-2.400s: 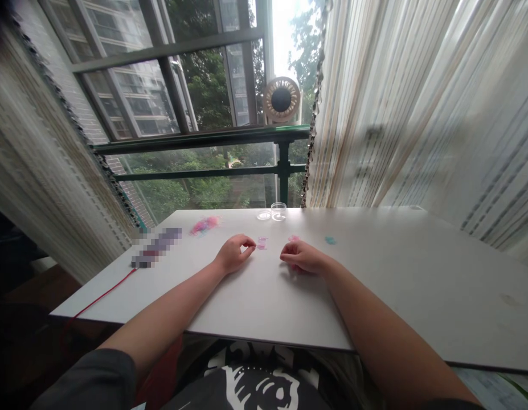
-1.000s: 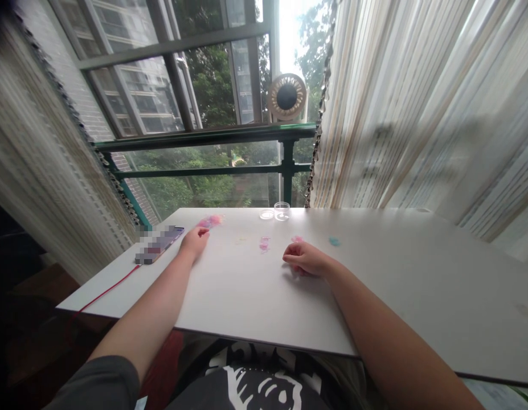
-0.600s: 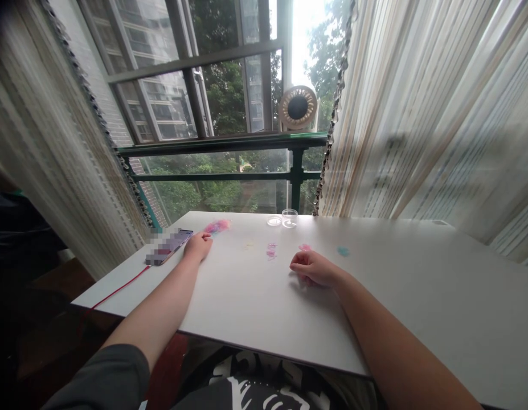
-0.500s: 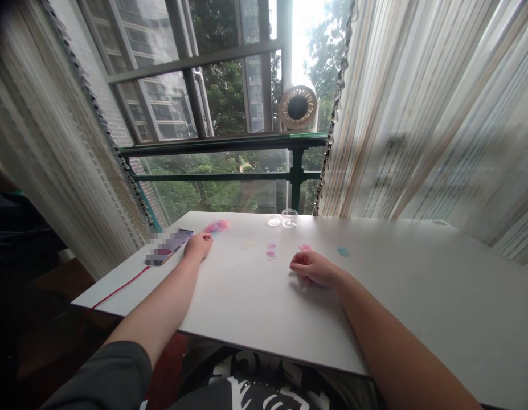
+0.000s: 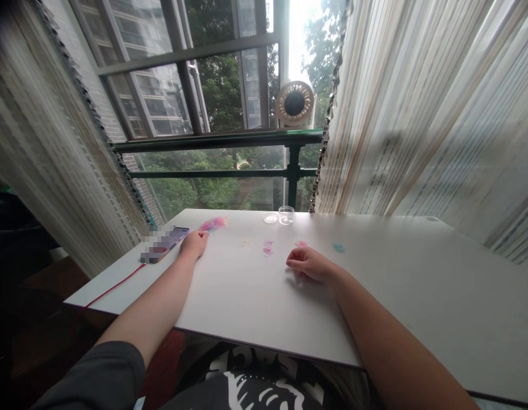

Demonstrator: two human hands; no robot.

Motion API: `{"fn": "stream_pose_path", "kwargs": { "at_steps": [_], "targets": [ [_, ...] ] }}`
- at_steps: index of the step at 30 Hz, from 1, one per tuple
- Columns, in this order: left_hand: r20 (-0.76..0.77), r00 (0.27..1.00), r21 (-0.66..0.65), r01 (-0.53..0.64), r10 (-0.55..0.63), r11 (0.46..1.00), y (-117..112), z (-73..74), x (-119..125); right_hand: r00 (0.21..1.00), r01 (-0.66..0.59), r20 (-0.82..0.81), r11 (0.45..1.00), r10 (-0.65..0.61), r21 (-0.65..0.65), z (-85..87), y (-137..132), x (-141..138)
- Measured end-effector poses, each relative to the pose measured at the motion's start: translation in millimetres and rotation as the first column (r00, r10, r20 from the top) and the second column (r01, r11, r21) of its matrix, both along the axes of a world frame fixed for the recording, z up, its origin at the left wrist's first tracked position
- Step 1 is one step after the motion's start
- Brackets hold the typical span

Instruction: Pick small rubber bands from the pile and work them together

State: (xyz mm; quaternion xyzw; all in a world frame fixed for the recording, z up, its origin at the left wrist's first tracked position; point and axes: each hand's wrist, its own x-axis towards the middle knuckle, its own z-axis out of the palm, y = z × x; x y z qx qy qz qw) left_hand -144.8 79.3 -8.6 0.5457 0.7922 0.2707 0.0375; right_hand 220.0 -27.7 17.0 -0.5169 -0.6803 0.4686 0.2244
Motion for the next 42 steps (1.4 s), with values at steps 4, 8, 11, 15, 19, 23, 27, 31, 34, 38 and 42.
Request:
{"fn": "stream_pose_path", "kwargs": {
  "at_steps": [4,8,11,15,19,23,27,31,34,38,42],
  "targets": [
    [0.028,1.0,0.029,-0.002,0.002,1.0,-3,3.1,1,1.0,0.001,-0.005,1.0,-0.001,0.001,-1.0,0,1],
    [0.062,0.998,0.053,0.006,-0.01,0.999,-6,4.7,2,1.0,-0.017,-0.013,1.0,0.017,0.014,-3.1,2,3],
    [0.088,0.996,0.067,0.022,-0.028,0.997,-8,5.0,2,1.0,-0.016,-0.011,1.0,0.016,0.016,-4.1,3,3],
    [0.112,0.993,0.083,0.035,-0.044,0.996,-9,5.2,2,1.0,-0.008,-0.01,1.0,0.009,0.012,-4.0,3,3],
    [0.128,0.99,0.094,0.048,-0.059,0.994,-9,4.6,2,1.0,-0.008,-0.02,1.0,0.008,0.011,-2.8,2,2],
    [0.138,0.987,0.098,0.065,-0.078,0.993,-8,3.1,1,1.0,-0.003,-0.014,1.0,0.003,0.006,-2.2,1,2],
    [0.155,0.982,0.107,0.091,-0.107,0.99,-8,2.1,2,1.0,-0.005,-0.017,1.0,0.005,0.006,-1.8,1,2],
    [0.176,0.971,0.135,0.139,-0.162,0.981,-7,1.8,5,1.0,-0.002,-0.019,1.0,0.002,0.002,-2.0,2,2],
    [0.19,0.962,0.155,0.166,-0.194,0.974,-8,2.2,8,1.0,-0.005,-0.016,1.0,0.005,0.008,-2.7,2,3],
    [0.216,0.952,0.186,0.177,-0.216,0.966,-10,4.2,14,1.0,-0.005,-0.023,1.0,0.005,0.011,-2.4,2,3],
    [0.293,0.91,0.247,0.224,-0.293,0.943,-14,7.7,26,1.0,-0.001,-0.019,1.0,0.001,0.007,-0.3,1,2]
  ]
}}
